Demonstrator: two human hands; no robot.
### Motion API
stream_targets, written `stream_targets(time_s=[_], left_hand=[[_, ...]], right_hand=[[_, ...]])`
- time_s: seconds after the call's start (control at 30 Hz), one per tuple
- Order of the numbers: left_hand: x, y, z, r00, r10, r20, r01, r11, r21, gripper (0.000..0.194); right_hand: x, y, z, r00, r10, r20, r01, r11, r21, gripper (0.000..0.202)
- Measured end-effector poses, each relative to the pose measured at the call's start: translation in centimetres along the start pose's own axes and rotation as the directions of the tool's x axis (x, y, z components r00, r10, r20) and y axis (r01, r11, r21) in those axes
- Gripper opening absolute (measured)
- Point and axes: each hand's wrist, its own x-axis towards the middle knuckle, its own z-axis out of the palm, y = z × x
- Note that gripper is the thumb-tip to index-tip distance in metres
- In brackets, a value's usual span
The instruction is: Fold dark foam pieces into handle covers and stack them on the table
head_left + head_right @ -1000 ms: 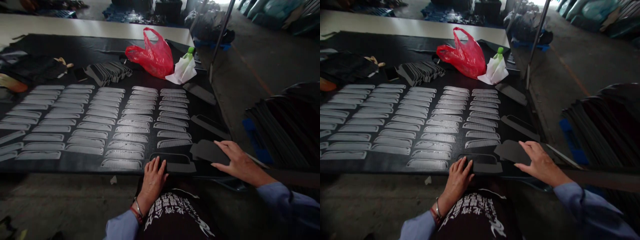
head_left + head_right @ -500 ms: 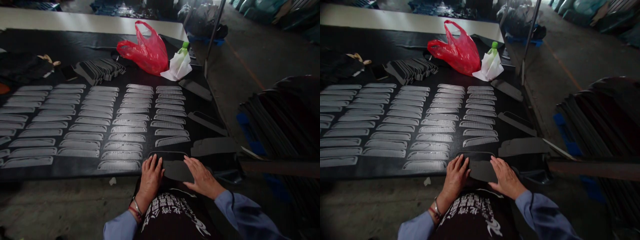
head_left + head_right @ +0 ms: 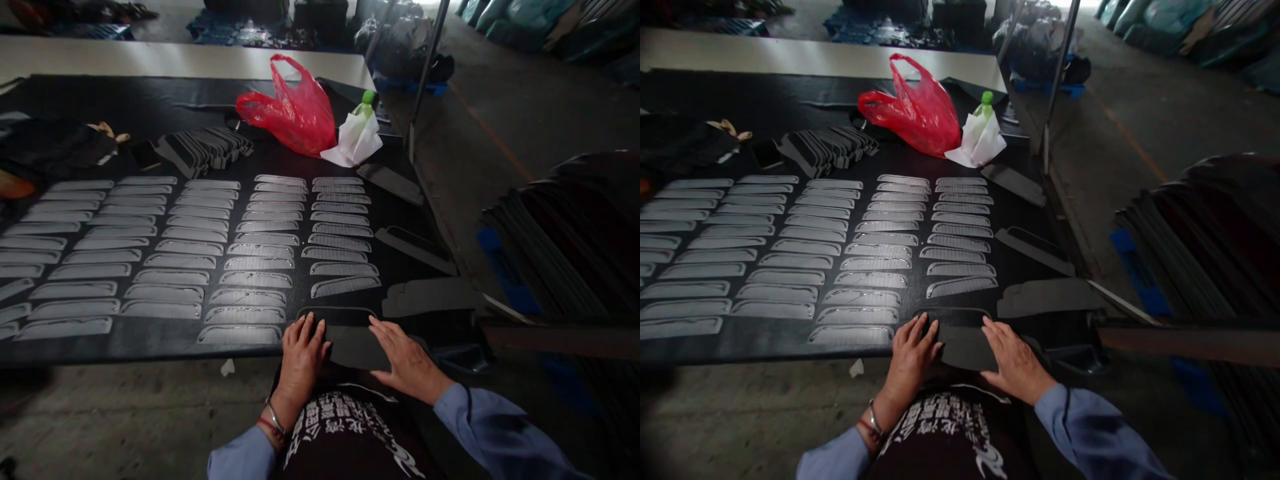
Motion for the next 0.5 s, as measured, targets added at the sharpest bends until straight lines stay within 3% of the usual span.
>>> stream_targets(time_s=[0.23, 0.37, 0.5], left_hand=[[-0.1, 0.1, -0.6, 0.996, 0.018, -0.084, -0.022, 0.999, -0.036, 0.04], [-0.9, 0.1, -2.6, 0.985, 0.006, -0.172, -0.027, 0.992, -0.121, 0.025], [-1.5, 0.0, -3.9, 0.969, 0.035, -0.243, -0.066, 0.99, -0.121, 0.015]], right_hand=[[0.9, -0.2, -2.4, 0.997, 0.054, -0.045, -0.052, 0.998, 0.047, 0.074], [3.7, -1.7, -2.7, 0.995, 0.045, -0.084, -0.046, 0.999, -0.007, 0.073], [7.1, -3.6, -1.5, 0.999, -0.017, -0.049, 0.014, 0.998, -0.056, 0.073]])
